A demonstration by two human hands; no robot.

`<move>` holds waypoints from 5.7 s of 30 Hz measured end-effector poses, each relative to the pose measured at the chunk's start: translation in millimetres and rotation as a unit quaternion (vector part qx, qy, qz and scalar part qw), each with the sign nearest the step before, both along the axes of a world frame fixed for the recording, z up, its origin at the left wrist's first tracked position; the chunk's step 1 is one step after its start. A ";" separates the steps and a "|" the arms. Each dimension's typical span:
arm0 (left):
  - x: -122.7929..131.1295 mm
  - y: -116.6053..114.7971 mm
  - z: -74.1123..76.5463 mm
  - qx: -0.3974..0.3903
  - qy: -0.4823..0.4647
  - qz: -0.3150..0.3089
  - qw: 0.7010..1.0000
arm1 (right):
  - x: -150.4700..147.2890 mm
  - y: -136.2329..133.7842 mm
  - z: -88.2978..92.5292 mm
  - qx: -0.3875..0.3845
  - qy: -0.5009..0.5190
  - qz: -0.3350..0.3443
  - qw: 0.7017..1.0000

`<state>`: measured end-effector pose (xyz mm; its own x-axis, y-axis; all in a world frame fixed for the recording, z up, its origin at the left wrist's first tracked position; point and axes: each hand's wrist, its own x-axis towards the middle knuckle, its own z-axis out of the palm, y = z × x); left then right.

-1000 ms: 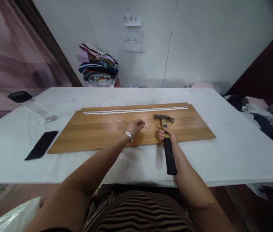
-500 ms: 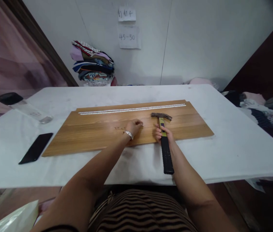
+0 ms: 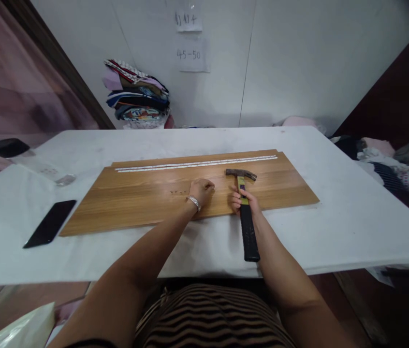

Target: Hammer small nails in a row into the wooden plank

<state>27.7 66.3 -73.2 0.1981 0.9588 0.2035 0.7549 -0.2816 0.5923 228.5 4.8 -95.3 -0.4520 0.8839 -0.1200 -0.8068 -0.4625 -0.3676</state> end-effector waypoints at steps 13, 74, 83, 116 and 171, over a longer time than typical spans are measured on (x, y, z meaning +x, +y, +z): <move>-0.2 -7.4 0.4 0.016 0.109 -0.024 0.994 | -2.1 3.9 -3.4 -0.015 -0.064 -0.029 0.997; -122.1 -1.5 13.9 -0.034 0.238 0.217 0.946 | -27.8 -48.1 32.3 0.141 -0.356 -0.038 0.923; -124.2 -0.4 11.9 -0.033 0.254 0.213 0.943 | -29.1 -50.3 36.1 0.135 -0.365 -0.033 0.921; -122.0 -1.7 14.5 -0.048 0.263 0.219 0.938 | -29.9 -52.1 38.3 0.148 -0.384 -0.028 0.911; -120.0 -3.0 17.0 -0.042 0.259 0.218 0.940 | -29.3 -51.9 39.3 0.151 -0.409 -0.012 0.900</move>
